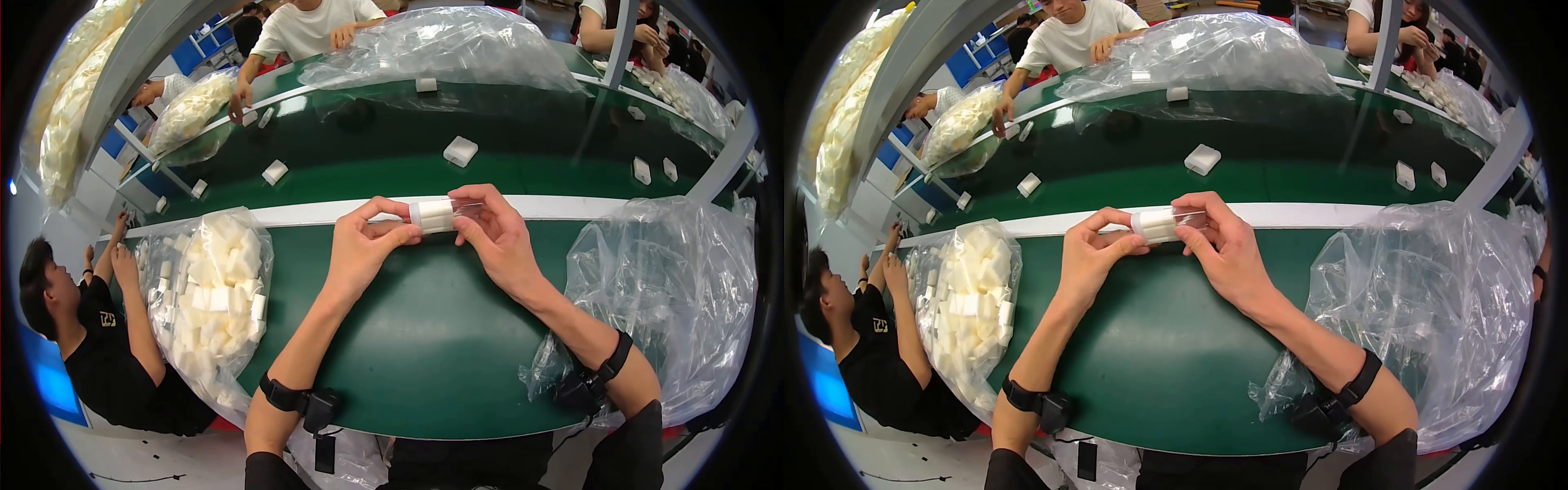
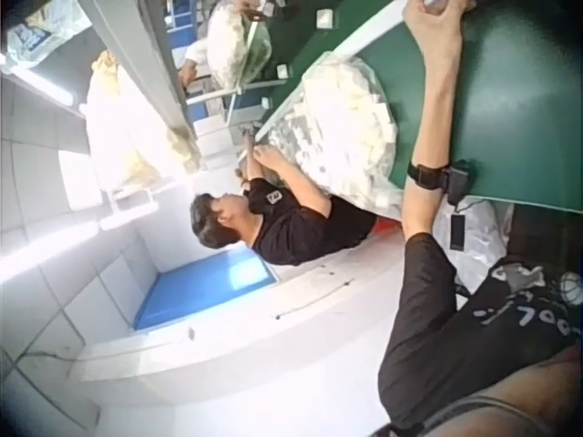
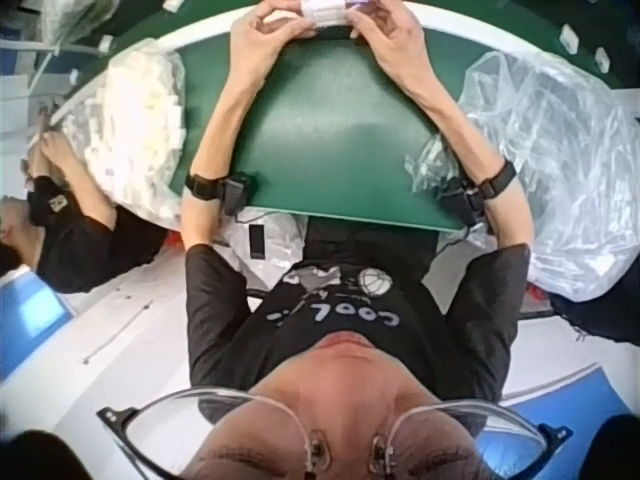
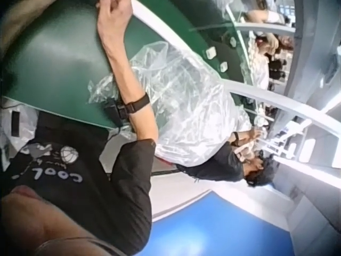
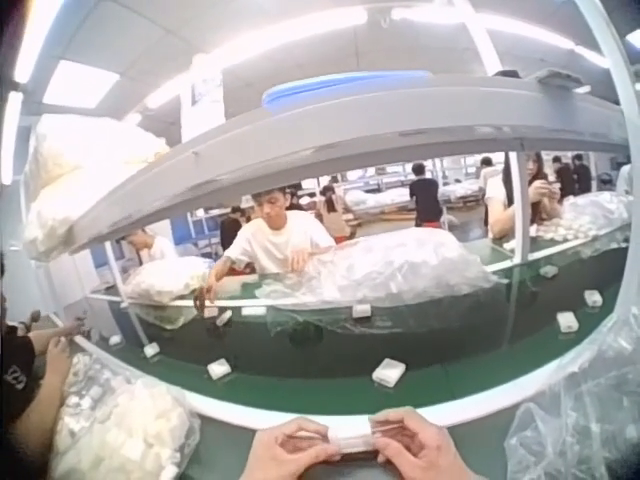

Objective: Assembling and packaging small white rectangular components on a factory production line.

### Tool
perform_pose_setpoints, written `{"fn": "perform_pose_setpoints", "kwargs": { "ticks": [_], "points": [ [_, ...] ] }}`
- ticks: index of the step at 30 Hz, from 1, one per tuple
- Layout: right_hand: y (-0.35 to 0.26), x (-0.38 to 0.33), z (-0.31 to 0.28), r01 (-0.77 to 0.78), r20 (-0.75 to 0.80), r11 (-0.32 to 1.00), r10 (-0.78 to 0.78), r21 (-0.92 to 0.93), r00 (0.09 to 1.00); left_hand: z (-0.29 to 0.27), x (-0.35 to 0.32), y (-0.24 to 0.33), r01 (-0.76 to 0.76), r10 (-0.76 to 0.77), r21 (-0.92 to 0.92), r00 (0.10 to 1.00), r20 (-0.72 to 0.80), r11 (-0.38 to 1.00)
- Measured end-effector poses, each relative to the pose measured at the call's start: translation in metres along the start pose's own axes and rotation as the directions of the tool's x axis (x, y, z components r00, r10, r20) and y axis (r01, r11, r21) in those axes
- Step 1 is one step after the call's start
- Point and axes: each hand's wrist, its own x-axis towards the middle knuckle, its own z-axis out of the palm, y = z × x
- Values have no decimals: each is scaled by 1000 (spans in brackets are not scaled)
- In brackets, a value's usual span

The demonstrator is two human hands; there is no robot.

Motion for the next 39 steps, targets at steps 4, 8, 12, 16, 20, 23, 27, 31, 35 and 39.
{"fn": "perform_pose_setpoints", "kwargs": {
  "ticks": [4,8,12,16,20,23,27,31,35,39],
  "points": [
    [-13,1,6,40,57,992,-33,-120,998,3,-3,-4,-121,124,-78,992,24,990],
    [-13,0,5,70,66,982,-59,-173,996,3,-4,-4,-204,211,-81,974,86,976],
    [-8,0,5,168,83,967,-154,-194,985,2,-4,-5,-242,248,-75,964,93,967],
    [-12,-3,6,126,77,980,-115,-153,990,3,-5,-4,-279,286,-84,953,96,957],
    [-12,-3,4,155,64,967,-145,-202,987,6,-4,-5,-270,279,-96,955,100,958],
    [-15,-1,2,164,69,971,-154,-172,986,10,-4,1,-232,240,-80,965,104,969],
    [-18,-2,2,127,140,990,-119,-52,983,8,-1,0,-379,377,-2,921,97,926],
    [-14,2,-8,-150,251,944,76,293,965,3,2,-1,-375,373,3,923,94,927],
    [-8,-1,-8,-130,285,964,60,233,957,0,0,-2,-409,387,128,907,166,903],
    [-9,1,-5,-125,273,965,59,229,960,-2,-1,1,-439,425,141,897,120,887]
  ]
}}
